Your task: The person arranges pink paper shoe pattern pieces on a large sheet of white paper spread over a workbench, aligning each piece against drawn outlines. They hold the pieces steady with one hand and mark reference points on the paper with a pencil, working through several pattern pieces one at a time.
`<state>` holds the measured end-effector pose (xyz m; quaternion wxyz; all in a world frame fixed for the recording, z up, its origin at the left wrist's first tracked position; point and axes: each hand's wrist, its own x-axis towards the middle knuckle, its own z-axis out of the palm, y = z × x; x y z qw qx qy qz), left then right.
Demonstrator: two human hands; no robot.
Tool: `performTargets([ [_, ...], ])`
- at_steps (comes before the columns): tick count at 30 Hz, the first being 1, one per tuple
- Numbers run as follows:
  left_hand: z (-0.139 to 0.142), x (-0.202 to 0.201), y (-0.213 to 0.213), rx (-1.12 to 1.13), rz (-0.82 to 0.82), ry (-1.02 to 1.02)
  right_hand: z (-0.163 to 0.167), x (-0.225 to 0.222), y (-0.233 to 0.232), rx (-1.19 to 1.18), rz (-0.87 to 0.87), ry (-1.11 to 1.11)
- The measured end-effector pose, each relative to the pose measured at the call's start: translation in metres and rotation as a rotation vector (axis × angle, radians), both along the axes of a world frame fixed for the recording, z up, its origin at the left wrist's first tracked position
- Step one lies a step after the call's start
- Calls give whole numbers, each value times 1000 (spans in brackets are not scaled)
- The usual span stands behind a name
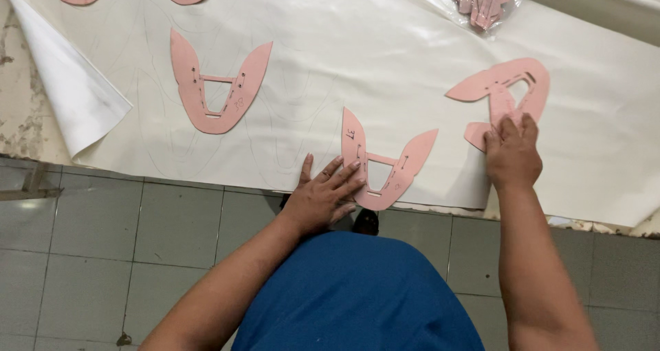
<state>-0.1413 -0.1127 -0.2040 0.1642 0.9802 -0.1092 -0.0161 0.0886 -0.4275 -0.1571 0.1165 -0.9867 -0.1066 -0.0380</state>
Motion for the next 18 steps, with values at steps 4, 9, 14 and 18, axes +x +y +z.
performTargets([
  [4, -1, 7, -5, 23, 9, -53, -5, -35, 12, 160, 54, 138],
  [9, -2, 19, -6, 20, 79, -134, -9, -82, 52, 247, 171, 178],
  [14, 7, 39, 1, -103, 200, -43, -5, -75, 56, 181, 153, 223],
  [18, 20, 46, 1, -97, 220, 41, -8, -70, 50, 216, 197, 209],
])
